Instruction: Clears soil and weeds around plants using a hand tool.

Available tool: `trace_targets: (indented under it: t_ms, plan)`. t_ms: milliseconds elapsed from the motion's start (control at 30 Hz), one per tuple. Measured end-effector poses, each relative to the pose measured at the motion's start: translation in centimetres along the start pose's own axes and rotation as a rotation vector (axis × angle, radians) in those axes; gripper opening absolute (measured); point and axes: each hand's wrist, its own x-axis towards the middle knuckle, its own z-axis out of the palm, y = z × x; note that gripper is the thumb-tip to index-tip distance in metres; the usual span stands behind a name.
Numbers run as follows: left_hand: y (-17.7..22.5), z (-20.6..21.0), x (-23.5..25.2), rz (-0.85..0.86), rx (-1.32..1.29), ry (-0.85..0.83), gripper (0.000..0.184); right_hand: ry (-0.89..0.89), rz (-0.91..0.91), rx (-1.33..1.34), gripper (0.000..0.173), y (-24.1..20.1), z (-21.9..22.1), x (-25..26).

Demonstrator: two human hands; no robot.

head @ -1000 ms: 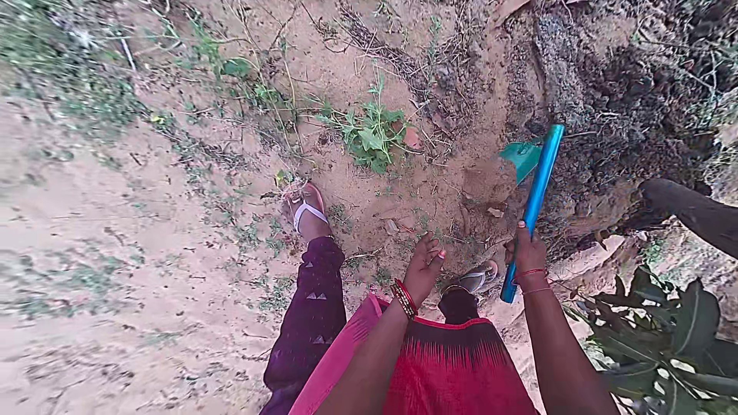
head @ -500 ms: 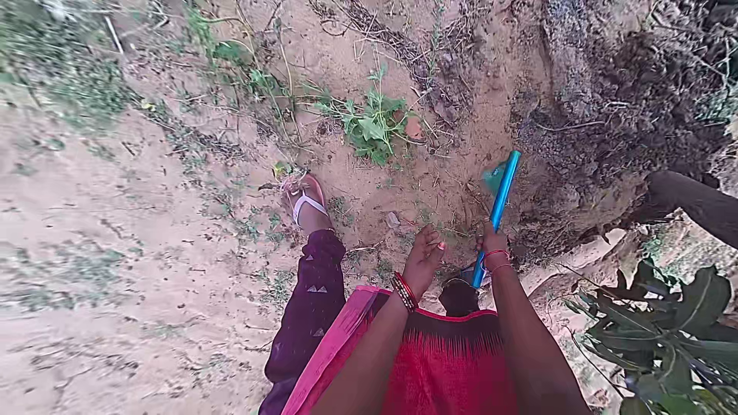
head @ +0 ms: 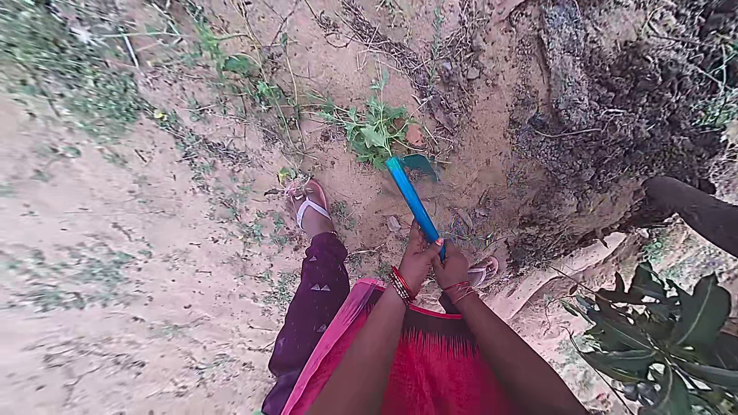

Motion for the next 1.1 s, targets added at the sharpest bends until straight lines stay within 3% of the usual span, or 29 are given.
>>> trace_targets:
  t_ms: [133,233,333,433,500,600,667,733,767,800,867,967,1000,1033,1067,1100]
  plan:
    - [-0.3,-0.5,0.7,-0.021,-0.052,0.191,0.061,-0.036,-0.231,0.079,0.046,0.6,1.1,0.6]
    - [-0.3,-0.9,0.8,-0.023,-0.038,0.322,0.055,-0.246,-0.356,0.107,0.051,2.2,-0.1,2.1]
    - [-0.6,-1.6,1.0,-0.017,-0.022,0.392,0.059,-0.207,-0.13,0.008,0.039,0.8,-2.3,6.0]
    - [-1.3,-2.0,1.1,-0.049,-0.008,0.396,0.064,0.018,0.011,-0.149,0.06,-1.9,-3.7,11.2]
    - [-1.7,-2.3,1.2,-0.071,-0.015,0.38,0.064,-0.04,0.034,-0.281,0.066,-4.1,-4.5,14.4]
    - [-1.8,-2.2,1.2,-0.095,-0.037,0.375,0.068,-0.166,0.053,-0.451,0.031,-6.1,-7.1,16.8]
    - [-1.5,-2.3,1.2,-0.094,-0.043,0.377,0.066,0.098,0.003,-0.12,0.025,-6.1,-10.9,16.7]
    - [-1.6,-2.1,1.0,-0.088,-0.055,0.374,0.066,0.495,-0.184,0.487,0.017,-6.4,-14.0,15.7]
    - [-1.7,-2.0,1.0,-0.083,-0.061,0.371,0.066,0.549,-0.289,0.675,0.017,-7.0,-15.4,14.9]
    - [-1.7,-2.0,1.0,-0.08,-0.065,0.363,0.067,0.54,-0.341,0.677,0.029,-7.1,-15.9,14.2]
    - [-1.4,-1.9,1.1,-0.082,-0.062,0.356,0.067,0.402,-0.232,0.287,0.054,-6.3,-14.0,13.8]
    - [-1.0,-1.7,1.1,-0.106,-0.065,0.348,0.068,-0.04,-0.002,-0.319,0.079,-3.2,-7.2,15.8]
    - [-1.0,-1.7,1.0,-0.111,-0.063,0.347,0.069,-0.119,0.035,-0.433,0.075,-1.9,-5.3,16.6]
    - [-0.9,-1.7,1.0,-0.108,-0.065,0.345,0.069,-0.128,0.052,-0.46,0.059,-1.1,-4.2,17.3]
    - [-0.9,-1.7,1.1,-0.102,-0.071,0.345,0.069,-0.08,0.068,-0.439,0.04,-1.1,-3.8,17.7]
    - [-0.9,-1.9,1.0,-0.098,-0.08,0.344,0.069,-0.005,0.09,-0.355,0.032,-1.8,-4.1,17.6]
